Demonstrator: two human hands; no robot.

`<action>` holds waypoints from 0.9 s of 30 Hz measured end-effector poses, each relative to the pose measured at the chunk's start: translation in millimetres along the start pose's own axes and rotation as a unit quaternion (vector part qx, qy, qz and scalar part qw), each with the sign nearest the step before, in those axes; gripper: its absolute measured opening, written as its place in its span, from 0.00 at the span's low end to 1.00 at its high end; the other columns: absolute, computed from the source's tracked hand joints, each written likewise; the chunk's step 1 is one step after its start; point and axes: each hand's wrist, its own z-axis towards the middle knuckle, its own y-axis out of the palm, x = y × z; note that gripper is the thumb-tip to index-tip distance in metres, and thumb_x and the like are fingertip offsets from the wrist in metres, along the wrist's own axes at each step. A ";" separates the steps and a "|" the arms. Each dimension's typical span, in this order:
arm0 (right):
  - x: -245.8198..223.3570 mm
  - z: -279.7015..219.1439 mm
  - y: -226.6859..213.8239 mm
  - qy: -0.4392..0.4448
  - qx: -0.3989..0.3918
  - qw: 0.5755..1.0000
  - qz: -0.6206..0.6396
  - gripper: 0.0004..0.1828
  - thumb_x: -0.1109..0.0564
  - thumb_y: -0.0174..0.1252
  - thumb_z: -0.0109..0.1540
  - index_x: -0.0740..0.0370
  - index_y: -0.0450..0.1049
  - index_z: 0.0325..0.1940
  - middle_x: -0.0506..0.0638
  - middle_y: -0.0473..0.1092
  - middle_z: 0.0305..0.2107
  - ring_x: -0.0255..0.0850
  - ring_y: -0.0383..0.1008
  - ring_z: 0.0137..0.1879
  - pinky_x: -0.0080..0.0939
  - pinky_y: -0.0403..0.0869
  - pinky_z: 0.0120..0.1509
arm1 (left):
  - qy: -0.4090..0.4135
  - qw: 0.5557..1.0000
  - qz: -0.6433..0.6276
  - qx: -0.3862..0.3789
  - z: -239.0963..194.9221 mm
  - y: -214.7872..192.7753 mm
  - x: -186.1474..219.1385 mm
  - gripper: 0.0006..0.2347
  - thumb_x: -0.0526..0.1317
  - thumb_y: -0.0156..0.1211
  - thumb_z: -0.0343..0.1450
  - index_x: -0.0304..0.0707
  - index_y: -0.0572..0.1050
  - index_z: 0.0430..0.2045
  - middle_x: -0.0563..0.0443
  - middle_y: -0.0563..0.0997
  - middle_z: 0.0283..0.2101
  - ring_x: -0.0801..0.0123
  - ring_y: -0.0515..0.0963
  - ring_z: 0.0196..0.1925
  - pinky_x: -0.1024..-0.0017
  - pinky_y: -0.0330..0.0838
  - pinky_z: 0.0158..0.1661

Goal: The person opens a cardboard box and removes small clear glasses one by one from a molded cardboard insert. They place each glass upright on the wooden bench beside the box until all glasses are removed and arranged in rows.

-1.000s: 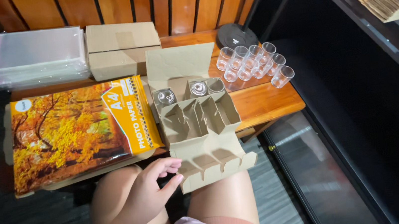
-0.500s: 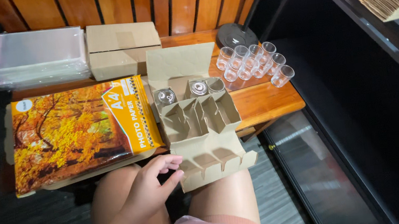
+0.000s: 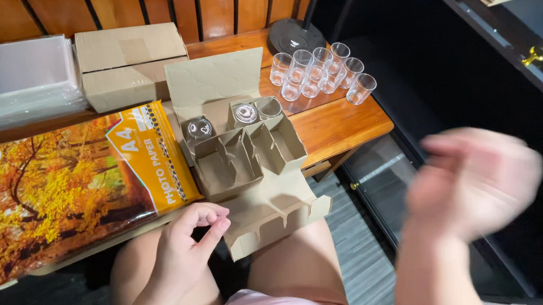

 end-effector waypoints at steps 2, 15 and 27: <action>21.0 -27.4 20.5 0.194 -0.176 0.948 -0.178 0.05 0.59 0.59 0.64 0.56 0.78 0.33 0.48 0.74 0.33 0.37 0.75 0.43 0.37 0.73 0.53 | 0.016 1.000 0.011 -0.003 4.8 3.3 -2.0 0.05 0.38 0.62 0.71 0.41 0.73 0.25 0.54 0.88 0.38 0.72 0.87 0.42 0.74 0.80 0.46; 215.5 -128.1 107.5 0.253 -0.563 0.766 -0.182 0.24 0.61 0.68 0.55 0.51 0.80 0.56 0.49 0.76 0.40 0.41 0.82 0.44 0.40 0.82 0.48 | 0.124 0.979 0.162 -0.026 167.2 45.8 -7.7 0.01 0.37 0.66 0.70 0.43 0.80 0.31 0.49 0.83 0.32 0.53 0.84 0.39 0.59 0.76 0.43; 226.4 -121.4 117.7 0.270 -0.637 0.710 -0.128 0.27 0.58 0.72 0.52 0.59 0.80 0.56 0.53 0.76 0.38 0.40 0.82 0.41 0.40 0.79 0.48 | 0.031 0.906 0.410 -0.104 245.2 88.1 -34.9 0.12 0.43 0.71 0.64 0.44 0.83 0.40 0.51 0.78 0.45 0.54 0.77 0.53 0.55 0.68 0.53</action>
